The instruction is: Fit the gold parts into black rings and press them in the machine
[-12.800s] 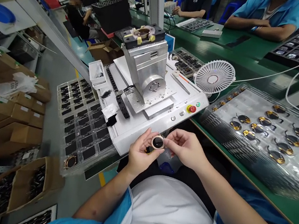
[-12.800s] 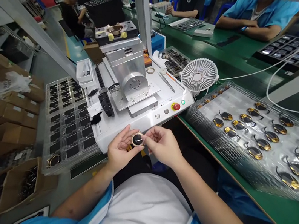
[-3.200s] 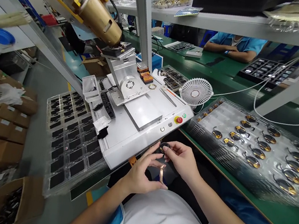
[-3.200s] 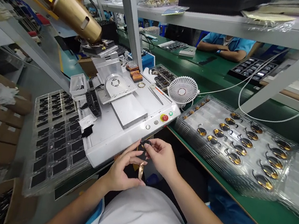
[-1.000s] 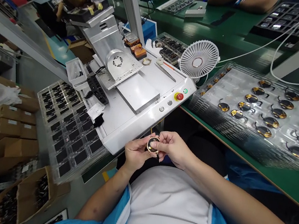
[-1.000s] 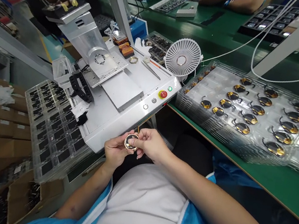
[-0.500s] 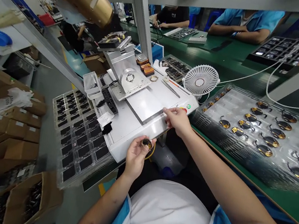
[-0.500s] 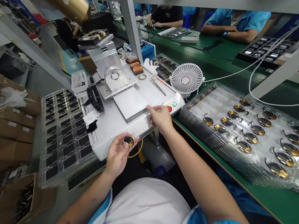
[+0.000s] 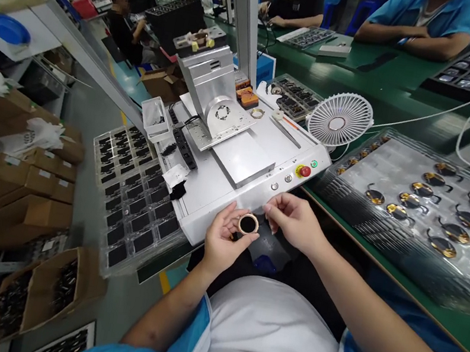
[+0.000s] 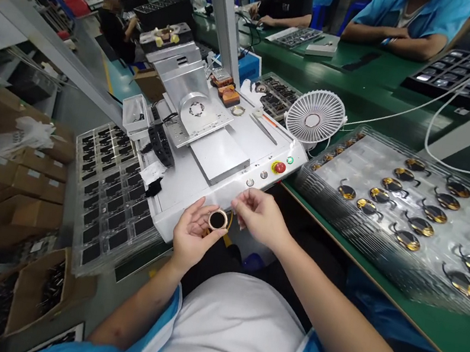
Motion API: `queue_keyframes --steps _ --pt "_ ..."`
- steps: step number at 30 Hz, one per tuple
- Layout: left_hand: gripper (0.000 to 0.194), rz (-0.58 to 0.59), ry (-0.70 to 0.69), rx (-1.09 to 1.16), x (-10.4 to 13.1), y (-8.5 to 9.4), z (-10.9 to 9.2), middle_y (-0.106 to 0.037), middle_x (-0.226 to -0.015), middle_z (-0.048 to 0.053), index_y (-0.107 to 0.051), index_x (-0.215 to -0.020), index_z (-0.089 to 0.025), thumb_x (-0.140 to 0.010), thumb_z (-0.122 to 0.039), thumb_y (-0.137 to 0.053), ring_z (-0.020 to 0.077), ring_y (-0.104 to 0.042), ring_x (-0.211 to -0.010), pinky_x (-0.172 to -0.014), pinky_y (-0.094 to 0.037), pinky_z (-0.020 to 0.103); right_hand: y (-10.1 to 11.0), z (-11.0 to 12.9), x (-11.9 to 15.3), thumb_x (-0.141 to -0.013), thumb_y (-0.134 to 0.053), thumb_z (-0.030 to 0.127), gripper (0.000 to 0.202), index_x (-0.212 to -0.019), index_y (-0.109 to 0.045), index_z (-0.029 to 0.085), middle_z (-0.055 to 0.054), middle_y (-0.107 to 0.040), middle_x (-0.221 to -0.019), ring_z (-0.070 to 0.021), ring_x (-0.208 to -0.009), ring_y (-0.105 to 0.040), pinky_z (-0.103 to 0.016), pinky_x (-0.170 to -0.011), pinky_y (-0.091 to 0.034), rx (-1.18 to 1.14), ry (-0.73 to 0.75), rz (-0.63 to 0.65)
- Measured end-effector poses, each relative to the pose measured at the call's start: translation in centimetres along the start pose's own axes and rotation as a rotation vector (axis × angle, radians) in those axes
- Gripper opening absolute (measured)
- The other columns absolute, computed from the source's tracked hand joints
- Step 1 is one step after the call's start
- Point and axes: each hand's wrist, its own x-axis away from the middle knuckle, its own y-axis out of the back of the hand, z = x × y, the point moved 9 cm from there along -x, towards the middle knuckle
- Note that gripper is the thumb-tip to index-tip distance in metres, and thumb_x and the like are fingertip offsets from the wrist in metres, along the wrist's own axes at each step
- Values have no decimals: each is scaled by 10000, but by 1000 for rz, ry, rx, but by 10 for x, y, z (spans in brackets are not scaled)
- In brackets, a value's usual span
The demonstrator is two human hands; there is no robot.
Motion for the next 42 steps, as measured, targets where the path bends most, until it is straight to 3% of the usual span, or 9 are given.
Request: queue_keyframes --steps 4,8,25,29,32,34,37,40,42 --pt "783 39 -52 -61 0 -6 -5 -743 -1262 184 -528 -1447 -200 -751 -210 -884 256 -778 -1027 -874 -655 360 -14 -9 22 -720 -853 580 461 -716 -613 187 2 -593 -531 -137 -441 -539 -258 -438 -477 -16 -93 35" --pt "757 58 -81 -93 2 -9 -9 -743 -1274 180 -534 -1448 -202 -769 -183 -867 255 -773 -1061 -873 -656 337 -17 -14 27 -704 -859 561 447 -703 -619 184 -6 -611 -538 -132 -426 -537 -246 -413 -473 -11 -131 24" --pt "664 43 -143 -226 6 -9 -18 -758 -1238 184 -575 -1389 -174 -797 -265 -862 254 -782 -1042 -848 -685 340 -10 -11 28 -768 -759 393 258 -742 -602 190 -18 -646 -620 -122 -473 -538 -219 -407 -432 177 -49 -66" --pt "685 35 -168 -203 8 -11 -19 -765 -1227 171 -573 -1387 -188 -779 -252 -880 256 -783 -1042 -855 -687 345 -14 -24 29 -747 -795 510 373 -800 -624 184 6 -600 -618 -115 -480 -505 -214 -397 -413 53 -133 -28" --pt "712 98 -203 -160 12 -20 -18 -750 -1267 156 -546 -1429 -222 -792 -200 -864 250 -774 -1073 -897 -678 357 -13 -31 35 -723 -808 609 473 -769 -618 178 13 -578 -592 -106 -466 -484 -223 -415 -428 -99 -191 29" --pt "709 150 -210 -150 14 -25 -17 -720 -1329 149 -533 -1450 -244 -814 -169 -837 249 -760 -1111 -952 -660 385 13 -27 43 -703 -828 627 499 -755 -613 180 2 -601 -619 -103 -463 -481 -227 -419 -422 -104 -150 -65" --pt "597 168 -177 -154 14 -23 -8 -713 -1338 126 -588 -1398 -251 -847 -147 -794 245 -747 -1135 -995 -641 403 100 -11 77 -694 -844 607 470 -755 -639 188 -17 -629 -656 -123 -488 -501 -245 -429 -414 53 -7 -450" --pt "401 152 -118 -166 13 -13 7 -777 -1172 90 -682 -1257 -231 -872 -157 -766 219 -781 -1007 -915 -668 364 208 14 165 -717 -824 513 349 -755 -688 194 -57 -661 -686 -173 -577 -577 -290 -524 -460 372 128 -1031" --pt "292 137 -100 -183 13 -7 17 -797 -1053 71 -721 -1160 -214 -874 -179 -766 203 -792 -894 -833 -682 337 265 18 234 -738 -794 423 245 -747 -705 195 -94 -678 -704 -202 -611 -611 -324 -573 -471 590 81 -1352"
